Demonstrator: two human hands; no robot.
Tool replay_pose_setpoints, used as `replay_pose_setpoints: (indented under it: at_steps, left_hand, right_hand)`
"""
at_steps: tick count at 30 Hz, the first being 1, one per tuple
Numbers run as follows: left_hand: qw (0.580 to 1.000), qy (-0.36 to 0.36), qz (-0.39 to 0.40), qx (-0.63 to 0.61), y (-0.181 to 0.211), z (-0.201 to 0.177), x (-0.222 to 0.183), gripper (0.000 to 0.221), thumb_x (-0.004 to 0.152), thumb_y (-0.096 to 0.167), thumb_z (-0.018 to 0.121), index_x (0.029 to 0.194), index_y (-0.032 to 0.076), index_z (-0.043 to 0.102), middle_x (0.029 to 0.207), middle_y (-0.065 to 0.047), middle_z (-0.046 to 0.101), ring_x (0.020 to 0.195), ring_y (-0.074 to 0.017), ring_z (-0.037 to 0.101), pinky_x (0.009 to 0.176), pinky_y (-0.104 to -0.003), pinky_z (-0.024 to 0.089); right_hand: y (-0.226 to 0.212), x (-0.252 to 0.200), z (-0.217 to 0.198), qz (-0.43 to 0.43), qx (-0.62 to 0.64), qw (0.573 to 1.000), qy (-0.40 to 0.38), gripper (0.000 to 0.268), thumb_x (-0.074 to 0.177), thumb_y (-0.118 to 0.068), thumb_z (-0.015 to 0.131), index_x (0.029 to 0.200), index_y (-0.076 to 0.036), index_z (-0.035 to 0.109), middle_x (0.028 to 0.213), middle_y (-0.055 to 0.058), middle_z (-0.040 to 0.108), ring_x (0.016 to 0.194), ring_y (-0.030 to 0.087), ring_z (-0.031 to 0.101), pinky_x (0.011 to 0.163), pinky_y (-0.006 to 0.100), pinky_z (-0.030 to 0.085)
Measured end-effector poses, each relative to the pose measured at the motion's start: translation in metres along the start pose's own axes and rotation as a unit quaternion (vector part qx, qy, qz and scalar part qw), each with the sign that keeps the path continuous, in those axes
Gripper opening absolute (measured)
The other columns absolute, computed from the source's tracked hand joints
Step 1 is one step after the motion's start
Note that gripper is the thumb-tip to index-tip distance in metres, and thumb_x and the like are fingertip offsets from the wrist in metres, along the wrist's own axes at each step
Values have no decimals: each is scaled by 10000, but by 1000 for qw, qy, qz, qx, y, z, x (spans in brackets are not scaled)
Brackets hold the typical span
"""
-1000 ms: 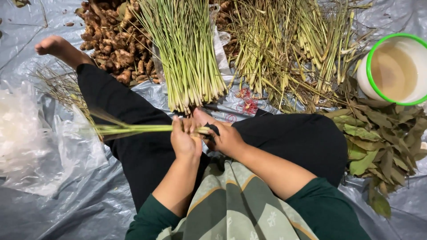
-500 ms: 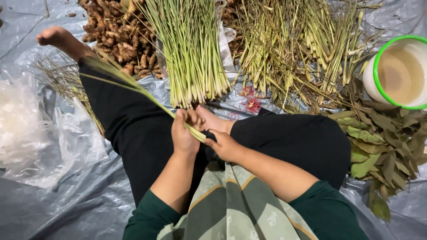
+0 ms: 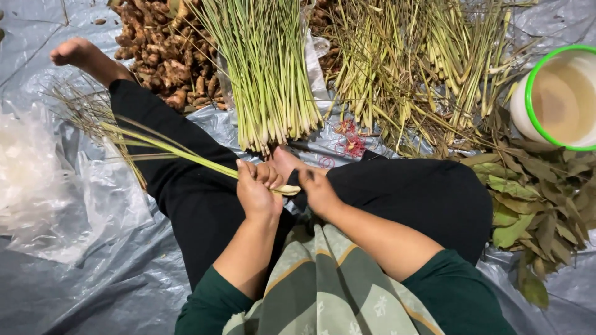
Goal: Trimming and bundling lemongrass stalks while sitting on the floor
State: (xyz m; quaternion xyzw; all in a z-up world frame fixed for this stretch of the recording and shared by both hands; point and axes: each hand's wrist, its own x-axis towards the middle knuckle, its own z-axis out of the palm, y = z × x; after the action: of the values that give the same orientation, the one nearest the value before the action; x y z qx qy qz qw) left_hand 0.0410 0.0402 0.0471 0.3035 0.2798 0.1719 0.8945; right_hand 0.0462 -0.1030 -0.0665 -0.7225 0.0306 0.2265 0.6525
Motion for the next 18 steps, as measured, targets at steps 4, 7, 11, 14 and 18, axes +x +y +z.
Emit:
replay_pose_setpoints:
  at_steps: [4, 7, 11, 14, 18]
  left_hand:
    - [1000, -2, 18, 2, 8, -4, 4, 438, 1114, 442, 352, 737, 237, 266, 564, 75, 154, 432, -97, 202, 375, -184, 247]
    - [1000, -7, 14, 4, 1, -5, 7, 427, 1126, 411, 316, 740, 231, 279, 550, 66, 172, 421, -95, 209, 367, -180, 238]
    - [998, -14, 0, 59, -1, -9, 6, 450, 1127, 398, 330, 720, 224, 249, 564, 84, 172, 426, -72, 213, 375, -153, 237]
    - [999, -27, -2, 35, -1, -6, 7, 441, 1130, 403, 307, 732, 222, 250, 575, 78, 161, 437, -77, 199, 379, -165, 224]
    - [999, -27, 13, 37, 4, -6, 7, 431, 1129, 398, 311, 740, 222, 251, 577, 79, 156, 440, -80, 199, 381, -167, 226]
  right_hand:
    - [14, 25, -29, 81, -19, 996, 14, 515, 1063, -509, 457, 1002, -66, 711, 676, 156, 695, 510, 238, 686, 481, 316, 586]
    - [-157, -52, -1, -141, -158, 975, -70, 439, 1001, -232, 501, 1300, 82, 568, 1145, 448, 636, 1072, 646, 578, 955, 684, 489]
    - [-39, -29, -1, -239, -400, 884, -48, 350, 1026, -542, 484, 1061, -222, 623, 822, 69, 709, 809, 321, 732, 702, 441, 592]
    - [-20, -15, -1, -143, -260, 954, -42, 322, 1029, -510, 538, 926, -246, 691, 713, 23, 721, 758, 278, 741, 658, 350, 569]
    - [-5, 14, -11, 8, -67, 998, 1, 243, 972, -226, 644, 1152, -124, 771, 1047, 146, 770, 879, 246, 736, 734, 354, 602]
